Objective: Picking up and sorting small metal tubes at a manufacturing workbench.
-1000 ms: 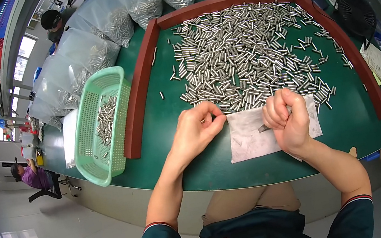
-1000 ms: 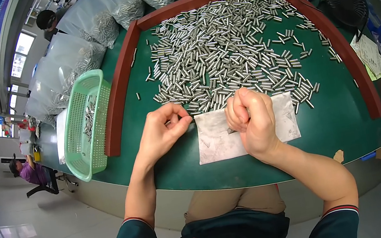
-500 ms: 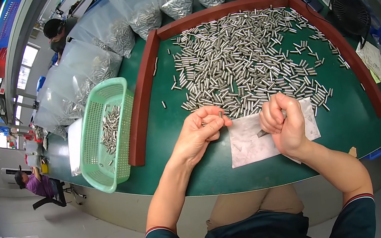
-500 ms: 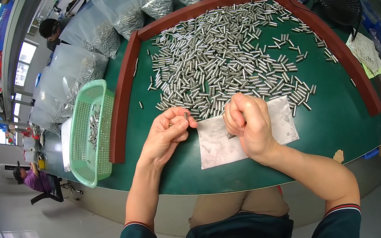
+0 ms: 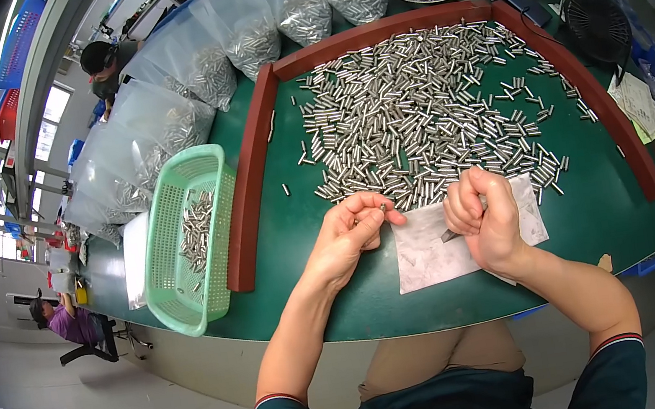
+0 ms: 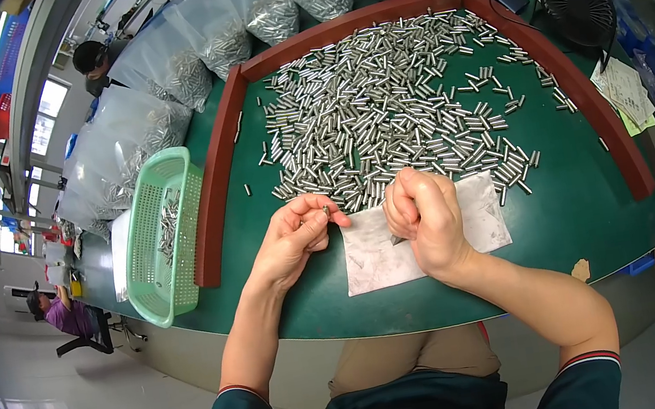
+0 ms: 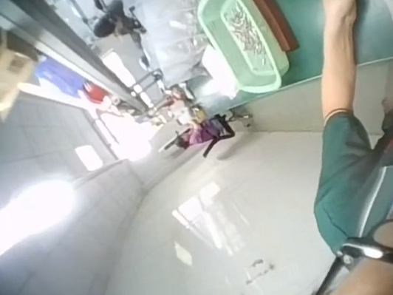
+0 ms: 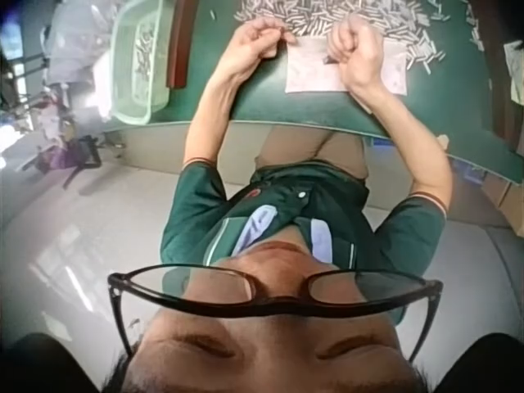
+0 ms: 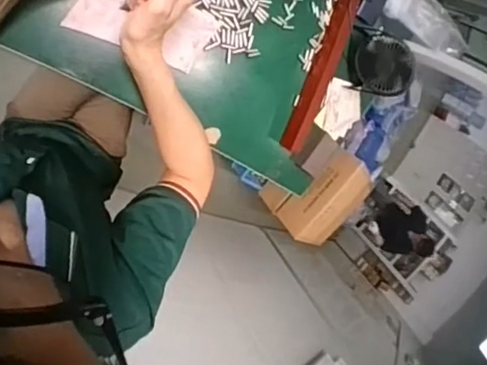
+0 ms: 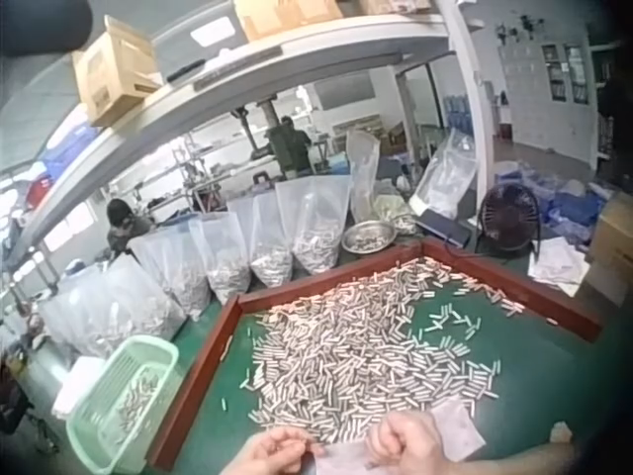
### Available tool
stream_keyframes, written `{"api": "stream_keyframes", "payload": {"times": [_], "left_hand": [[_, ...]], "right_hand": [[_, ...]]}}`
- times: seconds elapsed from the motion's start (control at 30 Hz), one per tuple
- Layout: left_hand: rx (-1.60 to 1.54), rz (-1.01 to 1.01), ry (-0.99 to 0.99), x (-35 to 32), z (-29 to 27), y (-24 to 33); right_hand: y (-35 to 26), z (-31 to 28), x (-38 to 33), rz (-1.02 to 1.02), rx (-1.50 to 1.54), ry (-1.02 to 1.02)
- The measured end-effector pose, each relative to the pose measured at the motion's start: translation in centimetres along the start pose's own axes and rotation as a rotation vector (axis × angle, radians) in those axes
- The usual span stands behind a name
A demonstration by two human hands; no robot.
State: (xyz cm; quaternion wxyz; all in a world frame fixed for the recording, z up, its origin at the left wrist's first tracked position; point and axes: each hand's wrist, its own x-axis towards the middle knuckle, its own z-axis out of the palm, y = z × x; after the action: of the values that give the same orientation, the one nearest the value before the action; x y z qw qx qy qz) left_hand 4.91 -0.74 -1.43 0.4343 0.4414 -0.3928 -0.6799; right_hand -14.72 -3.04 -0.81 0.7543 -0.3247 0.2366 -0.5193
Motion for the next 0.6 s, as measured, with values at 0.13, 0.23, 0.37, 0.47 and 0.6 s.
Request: {"api": "stream_keyframes", "payload": {"times": [0.13, 0.23, 0.37, 0.47, 0.6], "left_hand": [[0.191, 0.059, -0.015, -0.2, 0.8, -0.3], [0.556, 0.266, -0.008, -0.6, 2.5, -1.3], [1.064, 0.442, 0.025, -0.7, 4.8, -1.9], [1.111, 0.466, 0.042, -0.6, 5.0, -2.2], [1.134, 0.417, 0.048, -0.5, 5.1, -2.4]], "right_hand": [[0.2, -0.6, -0.1, -0.004, 0.005, -0.007], [0.2, -0.5, 0.1, -0.018, -0.023, -0.025], [0.2, -0.3, 0.1, -0.027, -0.032, -0.035], [0.3, -0.6, -0.1, -0.078, 0.053, -0.048], [0.5, -0.5, -0.4, -0.085, -0.003, 0.014]]}}
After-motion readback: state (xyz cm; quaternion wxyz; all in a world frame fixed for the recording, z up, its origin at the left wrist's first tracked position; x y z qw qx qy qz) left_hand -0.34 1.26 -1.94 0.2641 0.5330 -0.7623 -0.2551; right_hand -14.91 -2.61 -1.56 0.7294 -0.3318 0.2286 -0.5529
